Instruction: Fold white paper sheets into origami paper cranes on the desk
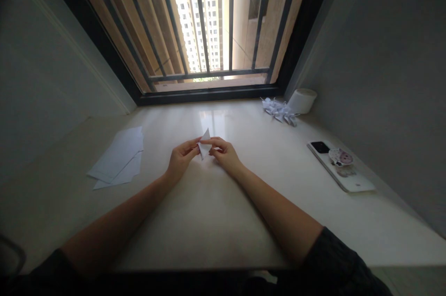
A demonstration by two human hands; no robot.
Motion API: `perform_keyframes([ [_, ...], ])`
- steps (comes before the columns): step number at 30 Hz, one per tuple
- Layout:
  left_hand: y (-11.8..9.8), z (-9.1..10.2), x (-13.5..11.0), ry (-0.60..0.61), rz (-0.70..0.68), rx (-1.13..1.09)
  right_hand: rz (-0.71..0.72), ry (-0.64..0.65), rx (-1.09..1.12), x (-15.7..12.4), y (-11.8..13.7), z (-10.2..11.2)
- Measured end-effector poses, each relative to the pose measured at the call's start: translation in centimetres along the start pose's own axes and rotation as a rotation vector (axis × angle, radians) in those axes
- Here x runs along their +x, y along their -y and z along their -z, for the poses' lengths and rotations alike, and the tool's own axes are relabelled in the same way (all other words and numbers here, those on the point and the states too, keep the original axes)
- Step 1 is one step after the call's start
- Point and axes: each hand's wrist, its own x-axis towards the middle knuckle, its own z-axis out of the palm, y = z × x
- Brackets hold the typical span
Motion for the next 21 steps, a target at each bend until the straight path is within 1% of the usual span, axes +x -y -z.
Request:
perform_keyframes([
  [4, 0.1, -0.1, -0.1, 0.001, -0.015, 0.003, 0.024, 0.042, -0.052, 0.0, 0.1, -0.1],
  [7, 0.2, -0.2, -0.2, -0.031, -0.006, 0.007, 0.025, 0.055, -0.097, -0.1, 0.5, -0.3],
  [11, 0.1, -0.2, -0.2, -0.022, -0.025, -0.003, 0.029, 0.056, -0.117, -0.1, 0.7, -0.4],
  [13, 0.1, -0.2, -0.2, -0.009, -0.038, -0.005, 0.028, 0.022, -0.085, -0.1, 0.7, -0.3],
  [15, 0.0, -0.3, -0.1, -0.010, -0.046, -0.007, 0.014, -0.044, -0.050, 0.0, 0.4, -0.1],
  [18, 0.0, -0.3, 0.0, -0.023, -0.059, -0.010, -0.060, -0.141, -0.020, 0.1, -0.1, 0.1],
  [21, 0.0, -0.2, -0.1, -0.020, -0.069, -0.012, -0.124, -0.180, 0.018, 0.3, -0.4, 0.1],
])
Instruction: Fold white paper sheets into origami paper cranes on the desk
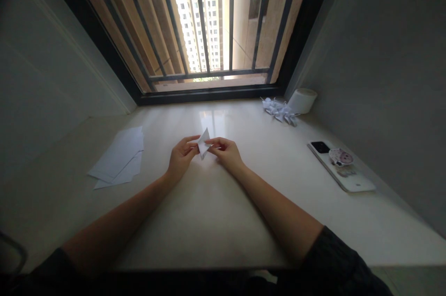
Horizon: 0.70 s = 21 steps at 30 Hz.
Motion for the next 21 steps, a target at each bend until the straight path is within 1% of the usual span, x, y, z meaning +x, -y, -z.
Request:
perform_keyframes([
  [5, 0.10, 0.11, 0.01, 0.022, -0.015, 0.000, -0.034, 0.016, 0.040, 0.08, 0.00, 0.10],
  [11, 0.07, 0.06, 0.08, -0.015, 0.008, 0.014, -0.018, 0.024, 0.027, 0.06, 0.11, 0.26],
  [14, 0.08, 0.04, 0.12, -0.021, 0.034, 0.009, -0.010, -0.016, 0.077, 0.10, 0.07, 0.19],
  [17, 0.23, 0.12, 0.15, -0.019, 0.041, 0.012, -0.037, -0.072, 0.100, 0.15, 0.04, 0.12],
  [21, 0.41, 0.25, 0.18, -0.008, 0.031, 0.044, -0.065, -0.096, 0.096, 0.12, 0.19, 0.10],
])
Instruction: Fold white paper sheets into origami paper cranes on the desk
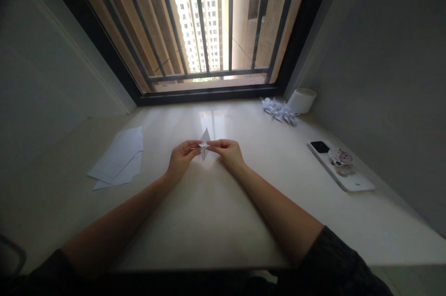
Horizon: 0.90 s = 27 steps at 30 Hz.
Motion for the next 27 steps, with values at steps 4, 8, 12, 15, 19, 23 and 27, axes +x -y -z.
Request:
perform_keyframes([
  [4, -0.19, 0.00, -0.01, -0.020, 0.029, 0.018, 0.005, 0.013, -0.008, -0.13, 0.28, -0.03],
  [8, -0.46, -0.03, -0.04, -0.057, 0.070, 0.024, 0.015, 0.019, -0.012, -0.21, 0.49, -0.10],
  [12, -0.57, -0.09, -0.10, -0.080, 0.072, 0.007, 0.044, 0.030, -0.050, -0.28, 0.66, -0.17],
  [15, -0.68, -0.19, -0.18, -0.067, 0.060, -0.018, 0.052, 0.018, -0.036, -0.35, 0.77, -0.28],
  [19, -0.77, -0.21, -0.27, -0.040, 0.050, 0.019, 0.063, -0.009, -0.023, -0.50, 0.85, -0.47],
  [23, -0.74, -0.13, -0.22, -0.018, 0.094, 0.025, 0.079, -0.031, -0.055, -0.59, 0.72, -0.51],
  [27, -0.70, -0.12, -0.07, 0.002, 0.146, -0.012, 0.128, -0.012, -0.139, -0.60, 0.37, -0.37],
])
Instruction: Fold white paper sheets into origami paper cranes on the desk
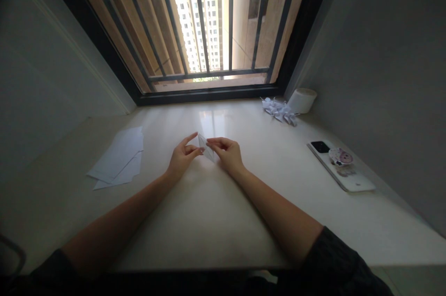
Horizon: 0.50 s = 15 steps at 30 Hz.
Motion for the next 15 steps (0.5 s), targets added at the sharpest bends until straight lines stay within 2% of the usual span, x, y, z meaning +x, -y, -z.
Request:
perform_keyframes([
  [8, -0.26, 0.01, -0.07, 0.047, 0.007, 0.045, 0.330, 0.046, -0.329, -0.67, 0.69, 0.02],
  [15, -0.37, 0.04, -0.08, 0.024, -0.003, 0.075, 0.370, 0.084, -0.362, -0.79, 0.78, -0.04],
])
